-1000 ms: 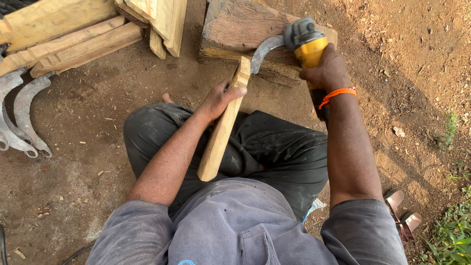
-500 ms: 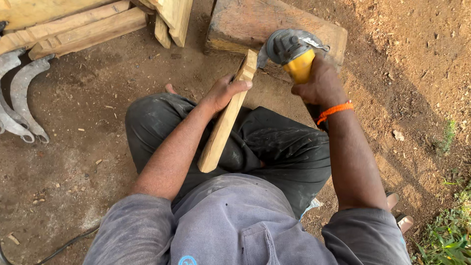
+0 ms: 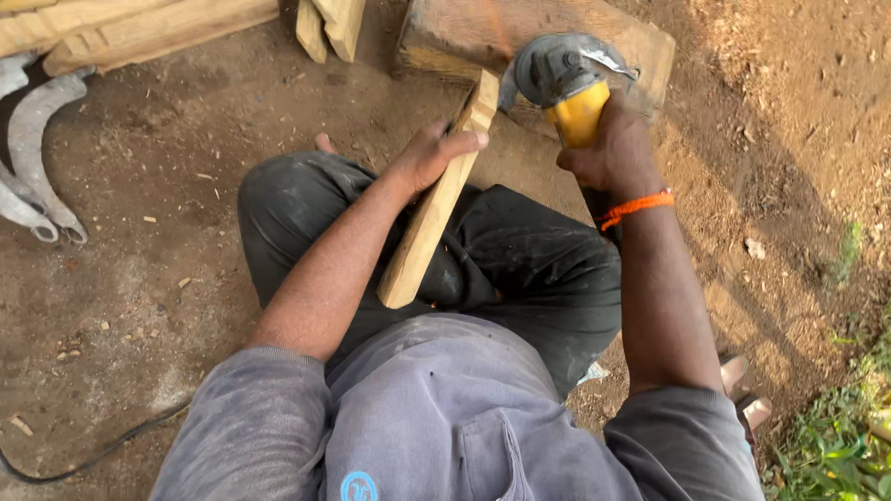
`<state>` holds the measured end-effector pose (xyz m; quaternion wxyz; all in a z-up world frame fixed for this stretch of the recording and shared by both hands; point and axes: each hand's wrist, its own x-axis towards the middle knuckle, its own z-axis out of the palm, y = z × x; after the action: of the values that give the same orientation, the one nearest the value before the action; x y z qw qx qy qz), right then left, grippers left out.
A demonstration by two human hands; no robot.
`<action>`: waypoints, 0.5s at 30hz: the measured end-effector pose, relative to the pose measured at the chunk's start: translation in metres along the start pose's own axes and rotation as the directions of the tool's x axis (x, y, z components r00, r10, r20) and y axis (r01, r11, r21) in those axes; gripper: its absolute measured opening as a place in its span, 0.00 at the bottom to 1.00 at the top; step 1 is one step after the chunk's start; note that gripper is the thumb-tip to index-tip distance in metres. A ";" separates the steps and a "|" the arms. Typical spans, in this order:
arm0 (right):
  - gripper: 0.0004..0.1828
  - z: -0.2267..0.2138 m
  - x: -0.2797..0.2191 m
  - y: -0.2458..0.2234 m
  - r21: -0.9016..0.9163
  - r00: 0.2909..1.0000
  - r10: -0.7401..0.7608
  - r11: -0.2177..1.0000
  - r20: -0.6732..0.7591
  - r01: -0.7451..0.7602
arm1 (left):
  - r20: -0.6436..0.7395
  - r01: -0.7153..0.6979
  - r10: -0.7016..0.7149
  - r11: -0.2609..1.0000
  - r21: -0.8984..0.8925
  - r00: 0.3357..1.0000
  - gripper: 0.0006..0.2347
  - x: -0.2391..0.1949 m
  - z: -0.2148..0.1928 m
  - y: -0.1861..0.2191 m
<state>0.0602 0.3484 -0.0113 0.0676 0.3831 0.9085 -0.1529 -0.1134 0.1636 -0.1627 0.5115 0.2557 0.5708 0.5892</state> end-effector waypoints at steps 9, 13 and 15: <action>0.48 -0.004 0.007 -0.012 -0.103 0.996 0.061 0.993 0.059 -0.055 | 0.002 0.074 -0.074 0.997 0.035 0.997 0.37 0.003 -0.001 -0.007; 0.45 -0.015 0.015 -0.011 -0.040 0.997 0.061 0.997 0.055 -0.059 | -0.001 0.053 -0.053 0.998 0.042 0.999 0.37 0.009 -0.001 0.003; 0.46 -0.014 0.019 -0.015 -0.033 0.999 -0.010 0.999 0.051 0.012 | -0.021 0.024 -0.023 0.997 0.072 1.000 0.37 0.007 -0.003 0.003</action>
<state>0.0362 0.3556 0.0011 0.0963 0.3730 0.9109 -0.1477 -0.1193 0.1690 -0.1628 0.5030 0.2615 0.5998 0.5647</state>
